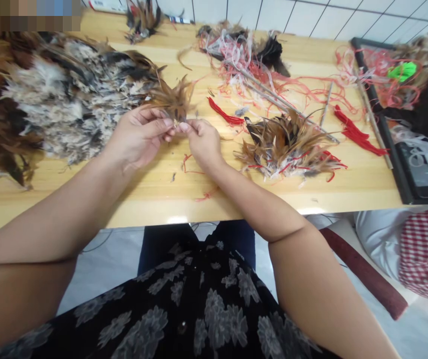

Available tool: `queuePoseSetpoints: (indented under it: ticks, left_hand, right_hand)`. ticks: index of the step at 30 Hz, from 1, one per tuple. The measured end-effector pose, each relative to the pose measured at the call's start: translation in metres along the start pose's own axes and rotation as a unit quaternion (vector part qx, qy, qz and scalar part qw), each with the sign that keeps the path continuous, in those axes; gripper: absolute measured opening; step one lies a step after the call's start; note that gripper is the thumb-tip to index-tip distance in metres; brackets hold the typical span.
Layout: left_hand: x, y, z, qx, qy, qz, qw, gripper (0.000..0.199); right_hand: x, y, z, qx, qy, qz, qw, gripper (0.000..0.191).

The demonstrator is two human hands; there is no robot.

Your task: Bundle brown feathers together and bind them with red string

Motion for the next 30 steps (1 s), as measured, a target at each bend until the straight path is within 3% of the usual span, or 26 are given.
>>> queuePoseSetpoints:
  ticks: [5,10,19,25,30]
  left_hand:
    - [0.002,0.003,0.002,0.013,0.042,0.022,0.999,0.055]
    - [0.005,0.001,0.000,0.000,0.005,0.032,0.999,0.056]
    - [0.000,-0.002,0.002,-0.017,-0.024,0.018,0.999,0.052]
    - [-0.006,-0.005,0.005,-0.015,0.006,-0.027,1.000,0.050]
    - [-0.009,-0.008,0.004,0.001,0.004,0.004,1.000,0.050]
  right_hand:
    - [0.001,0.001,0.002,-0.021,-0.004,0.013,1.000,0.032]
    - [0.008,0.005,0.006,-0.020,-0.005,0.036,0.999,0.041]
    - [-0.008,-0.002,-0.001,-0.012,-0.013,-0.035,0.999,0.021]
    - [-0.003,0.002,0.001,-0.035,-0.015,-0.015,0.999,0.042]
    - [0.005,0.003,0.006,-0.030,0.001,-0.007,1.000,0.045]
Point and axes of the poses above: each hand's wrist, its own z-axis towards the middle knuckle, its own y-axis out of the palm, x = y × z, the point moved 3 cm from there along z, towards the middle knuckle, and after that the axes turned 13 degrees about -x, right-handed, at the moved point
